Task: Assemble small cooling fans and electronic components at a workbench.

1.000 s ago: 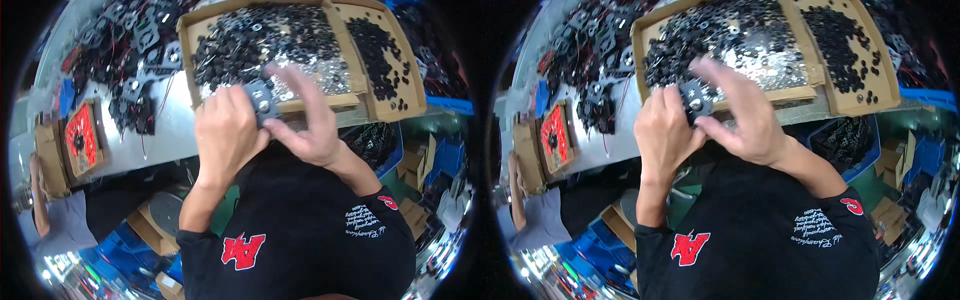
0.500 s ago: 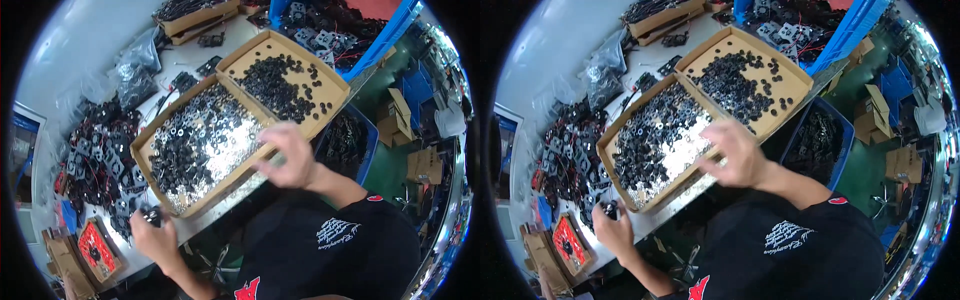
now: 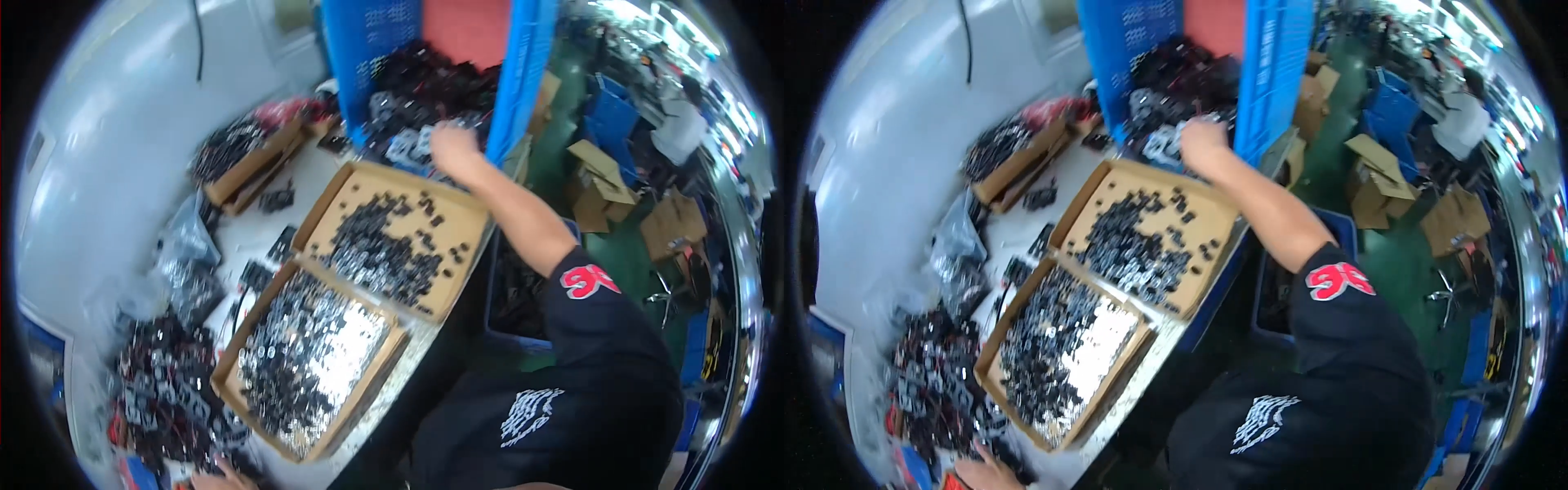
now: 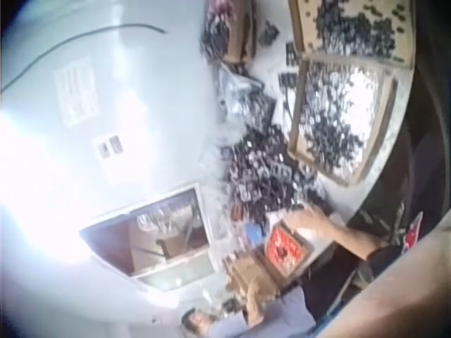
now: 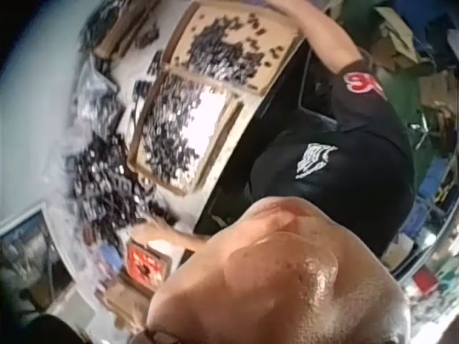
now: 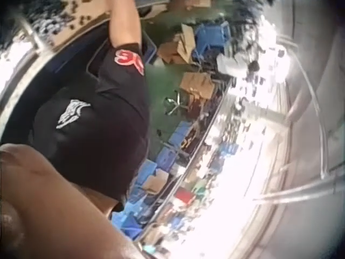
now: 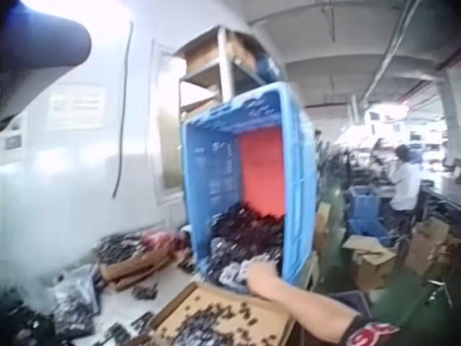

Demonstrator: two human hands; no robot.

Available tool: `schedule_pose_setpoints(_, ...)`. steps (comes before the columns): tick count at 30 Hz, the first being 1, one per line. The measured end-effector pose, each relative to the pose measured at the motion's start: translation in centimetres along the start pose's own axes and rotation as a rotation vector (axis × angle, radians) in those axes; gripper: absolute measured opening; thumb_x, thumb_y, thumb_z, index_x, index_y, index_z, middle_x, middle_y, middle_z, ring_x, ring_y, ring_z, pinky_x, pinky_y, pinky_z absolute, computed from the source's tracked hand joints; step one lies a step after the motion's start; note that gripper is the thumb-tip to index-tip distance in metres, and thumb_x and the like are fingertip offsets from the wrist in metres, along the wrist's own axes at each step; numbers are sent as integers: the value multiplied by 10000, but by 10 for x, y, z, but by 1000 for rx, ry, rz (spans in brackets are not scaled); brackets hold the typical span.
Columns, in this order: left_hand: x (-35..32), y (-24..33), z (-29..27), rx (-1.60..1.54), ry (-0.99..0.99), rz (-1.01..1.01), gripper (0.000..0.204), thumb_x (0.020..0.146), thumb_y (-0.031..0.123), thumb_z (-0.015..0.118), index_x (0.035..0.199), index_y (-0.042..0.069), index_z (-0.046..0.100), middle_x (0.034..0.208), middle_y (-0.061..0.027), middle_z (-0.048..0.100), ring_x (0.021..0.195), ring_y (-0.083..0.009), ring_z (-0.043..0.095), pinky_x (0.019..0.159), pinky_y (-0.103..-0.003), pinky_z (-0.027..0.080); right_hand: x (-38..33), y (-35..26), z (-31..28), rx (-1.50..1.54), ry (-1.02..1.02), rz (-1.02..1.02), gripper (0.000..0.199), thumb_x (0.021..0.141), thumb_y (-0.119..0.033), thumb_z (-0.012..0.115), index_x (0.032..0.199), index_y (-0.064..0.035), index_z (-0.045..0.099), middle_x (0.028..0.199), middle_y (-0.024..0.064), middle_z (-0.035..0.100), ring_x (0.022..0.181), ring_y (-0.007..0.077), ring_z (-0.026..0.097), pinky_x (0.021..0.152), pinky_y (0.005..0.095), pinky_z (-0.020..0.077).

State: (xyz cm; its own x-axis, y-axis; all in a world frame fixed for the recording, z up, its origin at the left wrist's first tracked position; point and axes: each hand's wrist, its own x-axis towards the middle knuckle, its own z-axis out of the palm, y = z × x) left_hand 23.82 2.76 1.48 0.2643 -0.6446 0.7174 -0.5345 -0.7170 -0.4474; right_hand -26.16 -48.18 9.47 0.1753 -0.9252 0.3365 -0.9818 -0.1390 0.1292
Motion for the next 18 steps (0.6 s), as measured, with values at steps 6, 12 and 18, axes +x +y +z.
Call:
schedule_pose_setpoints(6, 40, 57, -90, -555, 89, -484, 599, 875, 454, 707, 1036, -108, 575, 972, -285, 574, 886, -423, 566, 808, -507, 480, 26, 5, 14, -96, 268, 119, 365, 785, -122, 635, 1118, 19, 586, 1021, 176, 693, 970, 345, 684, 816, 458, 512)
schedule_pose_setpoints(12, 40, 94, -143, -875, -85, -401, 318, 865, 196, 708, 1047, -49, 619, 946, -214, 605, 836, -369, 595, 775, -438, 502, 57, 7, -26, 471, 265, 193, 353, 769, -145, 706, 1078, 8, 629, 1016, 202, 683, 870, 366, 696, 741, 458, 546)
schedule_pose_setpoints(18, 35, 135, -160, -1239, -215, -206, 199, 835, 30, 659, 1009, -32, 586, 857, -126, 606, 766, -233, 586, 734, -344, 469, 96, 19, -25, 2084, 130, 627, 277, 867, -36, 615, 1134, -17, 544, 998, 129, 611, 912, 301, 629, 807, 485, 583)
